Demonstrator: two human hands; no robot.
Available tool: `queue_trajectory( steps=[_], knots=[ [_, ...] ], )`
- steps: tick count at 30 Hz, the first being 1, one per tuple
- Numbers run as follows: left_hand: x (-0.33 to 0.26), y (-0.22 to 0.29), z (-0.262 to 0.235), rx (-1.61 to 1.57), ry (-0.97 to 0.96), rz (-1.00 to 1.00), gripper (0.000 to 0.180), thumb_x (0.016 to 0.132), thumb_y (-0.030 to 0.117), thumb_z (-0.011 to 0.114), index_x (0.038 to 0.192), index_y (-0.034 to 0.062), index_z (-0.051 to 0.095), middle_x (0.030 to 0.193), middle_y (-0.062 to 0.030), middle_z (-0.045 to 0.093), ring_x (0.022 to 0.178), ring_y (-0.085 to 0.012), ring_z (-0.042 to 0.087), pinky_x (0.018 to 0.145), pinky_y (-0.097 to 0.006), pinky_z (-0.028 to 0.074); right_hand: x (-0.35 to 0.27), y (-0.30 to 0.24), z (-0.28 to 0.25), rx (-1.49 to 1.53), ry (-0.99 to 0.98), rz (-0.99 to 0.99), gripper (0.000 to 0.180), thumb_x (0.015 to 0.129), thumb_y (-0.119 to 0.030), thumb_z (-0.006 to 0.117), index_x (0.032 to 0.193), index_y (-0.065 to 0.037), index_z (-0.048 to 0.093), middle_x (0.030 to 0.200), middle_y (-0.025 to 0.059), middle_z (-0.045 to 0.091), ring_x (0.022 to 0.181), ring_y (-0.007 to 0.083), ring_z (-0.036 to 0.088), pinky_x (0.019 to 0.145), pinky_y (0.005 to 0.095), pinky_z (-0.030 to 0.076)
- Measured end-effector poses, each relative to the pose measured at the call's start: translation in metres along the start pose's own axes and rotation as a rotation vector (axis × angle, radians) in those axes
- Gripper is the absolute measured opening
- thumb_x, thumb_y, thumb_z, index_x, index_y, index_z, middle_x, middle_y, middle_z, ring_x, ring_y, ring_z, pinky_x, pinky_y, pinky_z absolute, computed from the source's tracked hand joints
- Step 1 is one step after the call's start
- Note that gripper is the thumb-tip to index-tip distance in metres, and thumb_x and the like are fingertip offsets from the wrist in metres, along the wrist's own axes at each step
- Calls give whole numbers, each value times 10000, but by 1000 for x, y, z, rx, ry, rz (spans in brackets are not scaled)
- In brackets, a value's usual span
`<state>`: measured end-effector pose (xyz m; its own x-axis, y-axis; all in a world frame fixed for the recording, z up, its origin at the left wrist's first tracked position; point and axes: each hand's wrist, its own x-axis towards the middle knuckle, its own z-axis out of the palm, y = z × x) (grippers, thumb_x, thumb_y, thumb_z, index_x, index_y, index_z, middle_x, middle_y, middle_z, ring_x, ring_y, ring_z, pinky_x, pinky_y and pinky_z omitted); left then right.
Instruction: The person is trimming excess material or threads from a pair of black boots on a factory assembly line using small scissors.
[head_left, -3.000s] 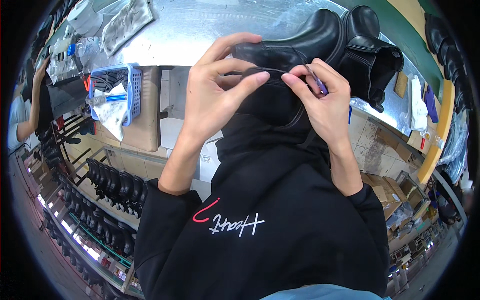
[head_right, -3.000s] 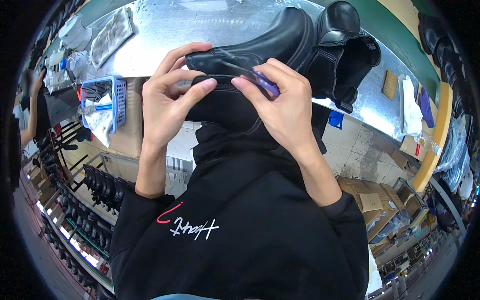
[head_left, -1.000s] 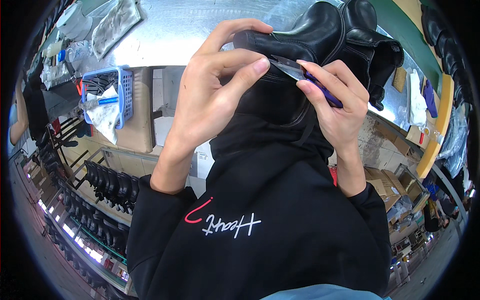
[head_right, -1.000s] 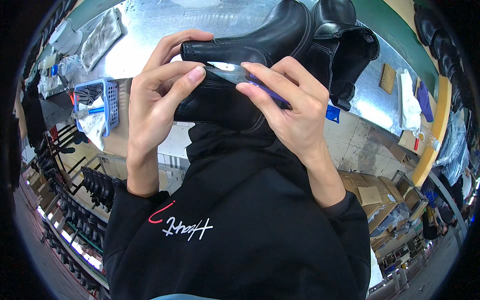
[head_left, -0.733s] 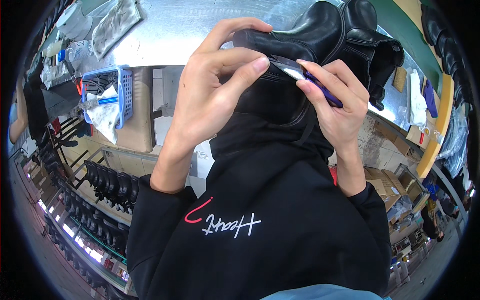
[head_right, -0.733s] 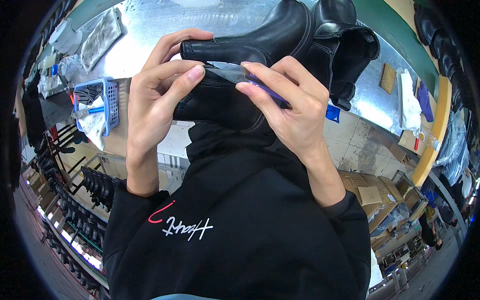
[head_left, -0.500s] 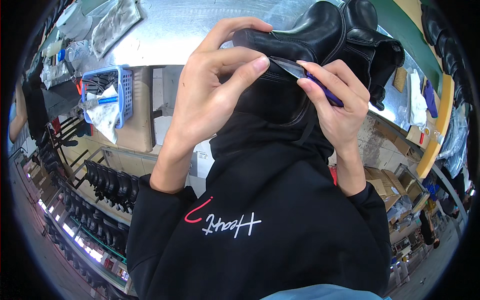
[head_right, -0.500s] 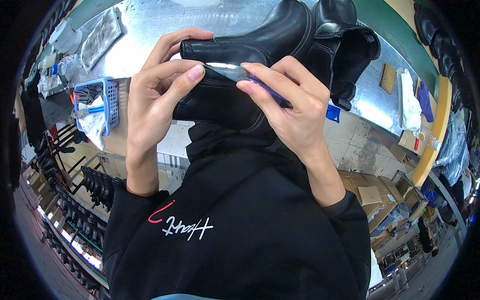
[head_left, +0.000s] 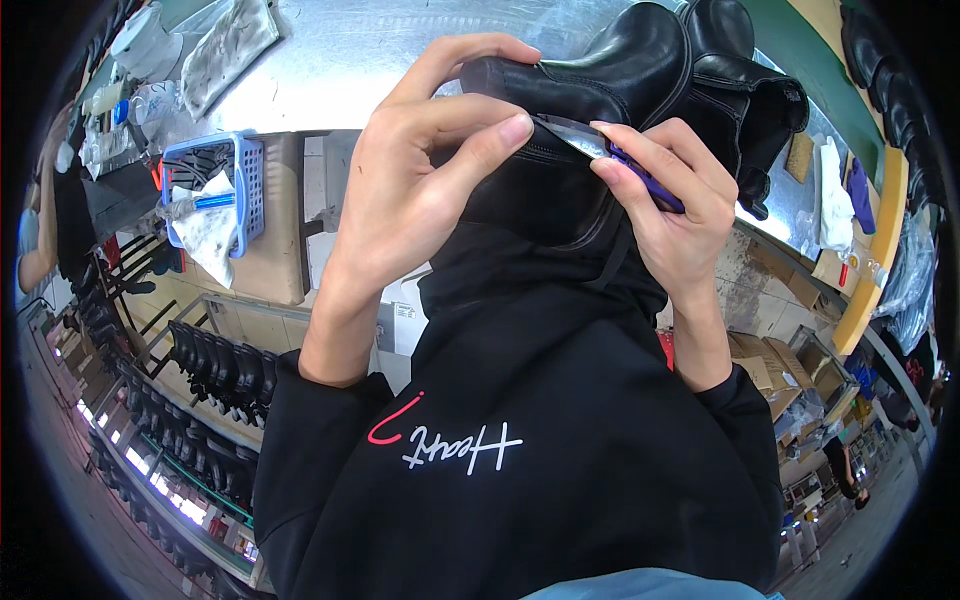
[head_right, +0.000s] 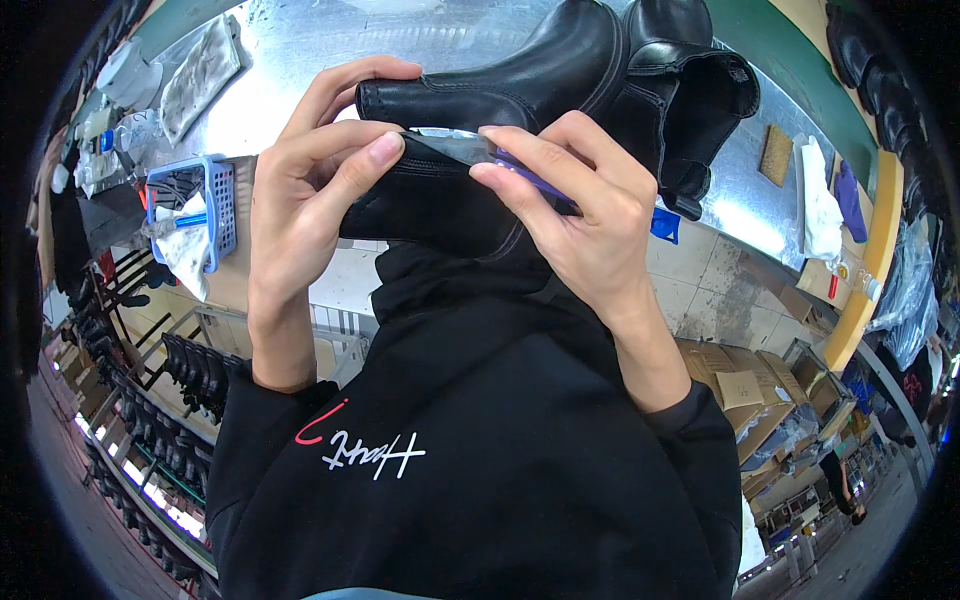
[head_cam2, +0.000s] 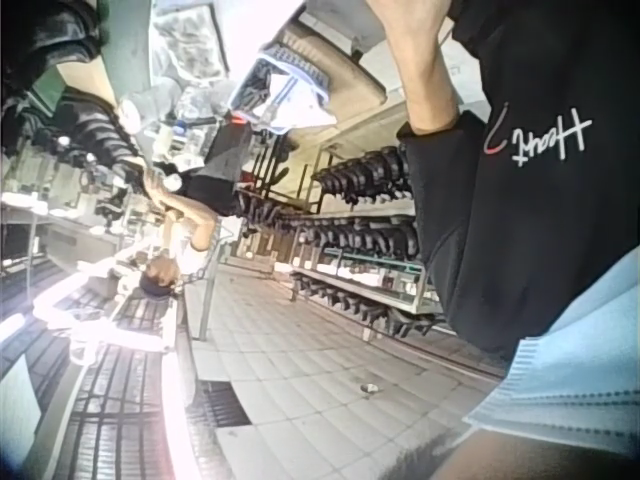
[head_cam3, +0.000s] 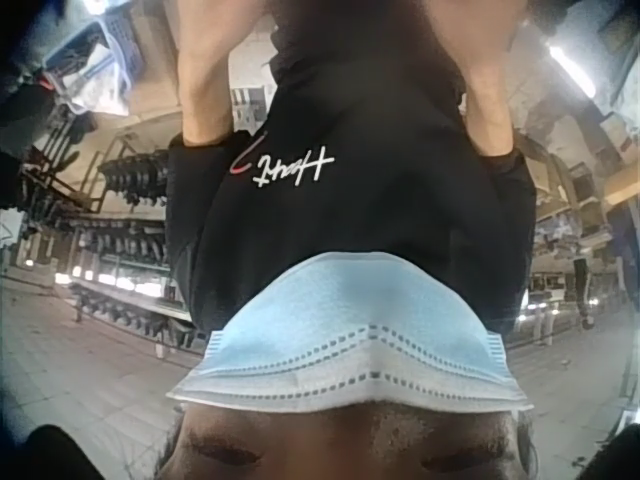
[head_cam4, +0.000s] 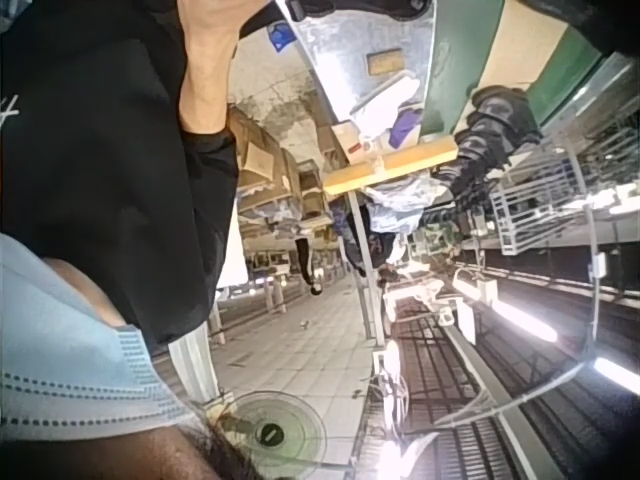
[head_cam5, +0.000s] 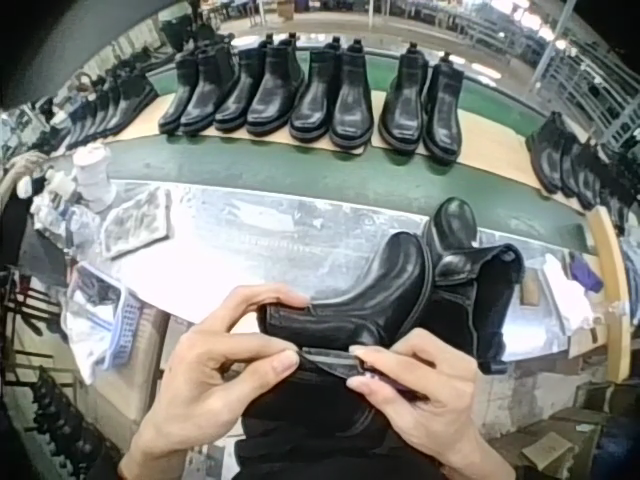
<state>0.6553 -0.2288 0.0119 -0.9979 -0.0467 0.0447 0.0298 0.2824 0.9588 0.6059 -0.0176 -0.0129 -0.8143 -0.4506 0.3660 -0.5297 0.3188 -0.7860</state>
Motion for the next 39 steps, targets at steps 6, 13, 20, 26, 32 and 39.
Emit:
queue_trajectory(
  steps=[6,13,20,26,32,39],
  knots=[
    [1,2,-1,-15,-10,-31,145,874,58,640,833,-72,692,1201,-60,604,945,-142,593,770,-259,458,0,2,1,-2,2,-14,283,725,-88,823,993,-35,750,701,49,574,569,116,532,489,239,381],
    [1,0,-1,-14,-6,0,142,873,53,639,831,-72,691,1206,-62,601,951,-140,595,737,-251,463,-1,1,2,-2,15,-10,270,727,-75,820,984,-35,750,691,50,570,567,115,530,487,238,381],
    [1,-1,-2,-9,-10,-2,148,871,58,637,825,-72,690,1223,-69,604,1025,-167,600,788,-262,468,-4,4,5,39,109,-21,260,742,-51,805,991,-13,742,709,54,583,580,119,532,503,230,384],
    [1,-3,-3,8,-1,19,147,867,63,638,818,-65,692,1217,-74,613,1056,-192,596,849,-281,465,-5,4,4,63,113,7,289,762,-66,795,1034,-1,726,763,61,594,616,122,527,539,226,396],
    [7,8,1,179,96,149,99,821,58,681,825,-38,704,1185,-94,627,1031,-252,611,851,-313,470,-15,17,10,243,194,9,481,787,-274,810,1165,-18,659,798,12,550,596,70,448,530,191,339],
    [25,21,18,323,62,171,158,864,119,669,939,-11,715,1216,-104,629,1066,-205,613,883,-309,472,-15,7,20,528,144,376,585,812,-258,800,1279,-21,539,782,-57,430,613,16,341,527,157,264]
  ],
)
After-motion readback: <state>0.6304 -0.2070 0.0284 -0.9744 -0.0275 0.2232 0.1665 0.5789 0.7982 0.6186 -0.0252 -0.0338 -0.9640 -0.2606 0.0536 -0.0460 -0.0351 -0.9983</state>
